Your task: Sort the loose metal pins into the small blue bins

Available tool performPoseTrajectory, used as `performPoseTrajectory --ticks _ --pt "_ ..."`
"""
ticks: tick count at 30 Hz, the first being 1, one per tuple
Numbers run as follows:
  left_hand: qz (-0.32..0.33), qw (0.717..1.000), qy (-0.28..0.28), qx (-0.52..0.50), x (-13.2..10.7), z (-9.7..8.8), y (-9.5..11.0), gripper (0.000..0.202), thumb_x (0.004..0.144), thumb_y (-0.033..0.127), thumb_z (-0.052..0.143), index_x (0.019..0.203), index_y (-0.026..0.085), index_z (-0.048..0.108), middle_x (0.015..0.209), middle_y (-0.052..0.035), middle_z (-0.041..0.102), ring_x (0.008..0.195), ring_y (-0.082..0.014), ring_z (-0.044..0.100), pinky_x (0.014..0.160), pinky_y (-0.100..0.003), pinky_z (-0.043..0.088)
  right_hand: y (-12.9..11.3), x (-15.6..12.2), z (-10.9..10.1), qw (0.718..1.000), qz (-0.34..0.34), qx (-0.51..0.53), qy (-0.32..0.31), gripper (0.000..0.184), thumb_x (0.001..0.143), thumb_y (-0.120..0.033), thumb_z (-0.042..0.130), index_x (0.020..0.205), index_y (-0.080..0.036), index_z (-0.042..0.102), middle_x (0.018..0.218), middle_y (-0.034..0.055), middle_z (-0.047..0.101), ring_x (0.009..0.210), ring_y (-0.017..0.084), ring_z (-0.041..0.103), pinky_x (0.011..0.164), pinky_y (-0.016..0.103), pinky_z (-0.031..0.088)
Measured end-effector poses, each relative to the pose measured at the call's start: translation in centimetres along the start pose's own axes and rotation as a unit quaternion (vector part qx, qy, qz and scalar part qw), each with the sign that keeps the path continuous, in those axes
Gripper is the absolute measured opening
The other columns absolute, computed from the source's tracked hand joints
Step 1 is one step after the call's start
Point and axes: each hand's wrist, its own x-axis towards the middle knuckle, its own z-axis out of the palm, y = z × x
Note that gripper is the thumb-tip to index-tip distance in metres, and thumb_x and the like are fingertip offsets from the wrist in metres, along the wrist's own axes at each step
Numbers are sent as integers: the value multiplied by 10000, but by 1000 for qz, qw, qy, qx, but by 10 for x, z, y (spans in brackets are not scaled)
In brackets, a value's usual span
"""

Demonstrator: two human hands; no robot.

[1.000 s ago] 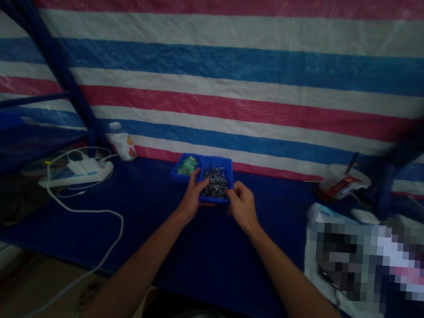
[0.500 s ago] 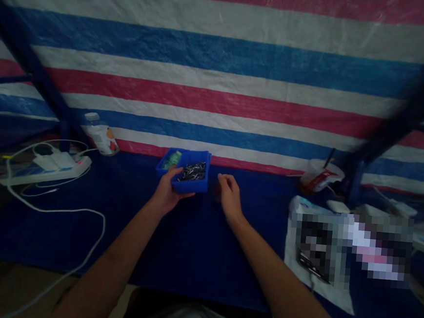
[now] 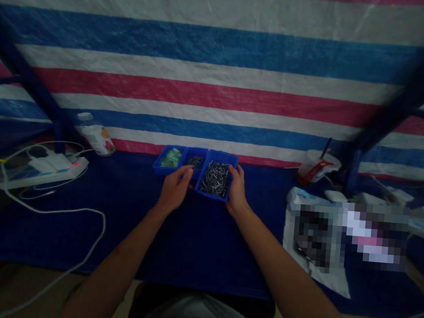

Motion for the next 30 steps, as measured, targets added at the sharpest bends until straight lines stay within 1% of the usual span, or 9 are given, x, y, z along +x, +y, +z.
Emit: performPoseTrajectory --ticks 4,8,9,11,13,15,17,20,30 --pt "73 990 56 105 8 -12 -6 332 879 442 561 1058 186 674 905 -47 697 597 -132 648 530 -224 477 -3 11 -13 994 42 64 82 585 818 -434 509 1357 -261 363 1227 66 611 1053 204 639 830 322 533" --pt "107 976 45 185 4 -5 -11 323 898 418 527 1078 179 649 888 -51 682 657 -155 645 647 -288 525 -2 13 -16 991 55 18 121 590 844 -432 459 1385 -241 321 1211 81 614 1038 206 643 829 312 525" --pt "124 971 29 204 1 0 -13 339 901 413 525 1125 182 630 940 -65 680 730 -173 653 696 -314 538 0 12 -16 991 51 -1 128 586 853 -437 444 1388 -237 313 1215 86 614 1047 209 640 830 312 523" --pt "174 957 -17 233 -8 13 -17 464 885 400 557 1303 201 519 1191 -114 618 1000 -232 634 832 -382 543 3 10 -14 989 38 -48 138 560 868 -455 411 1376 -233 326 1233 92 610 1087 218 626 842 321 515" --pt "223 938 -64 256 -16 25 -21 716 844 420 628 1456 200 327 1431 -167 436 1297 -300 466 1028 -478 451 6 8 -13 985 24 -94 145 530 877 -479 375 1343 -228 362 1251 95 606 1123 224 610 865 331 505" --pt "249 922 -99 277 -21 34 -25 918 800 451 686 1513 191 169 1542 -197 255 1445 -338 251 1138 -544 315 8 6 -12 980 8 -128 150 523 878 -498 341 1318 -217 381 1257 101 604 1136 224 605 876 331 499" --pt "256 913 -130 290 -23 38 -29 1031 774 480 716 1526 189 74 1583 -215 129 1484 -349 138 1167 -565 253 9 3 -10 978 -5 -141 155 536 867 -509 333 1308 -208 378 1239 110 613 1116 222 618 862 322 503" --pt "252 911 -156 288 -23 39 -32 1072 771 495 720 1530 187 29 1599 -226 63 1491 -349 118 1167 -556 259 7 -2 -7 980 -18 -117 160 543 835 -504 389 1289 -208 376 1208 113 626 1078 220 631 857 320 502" --pt "200 921 -179 281 -24 39 -31 1130 767 518 708 1543 150 -26 1586 -251 173 1465 -362 222 1151 -555 280 -1 -18 0 982 -67 -96 146 492 801 -446 483 1212 -209 354 1179 123 591 1069 234 588 945 358 442"
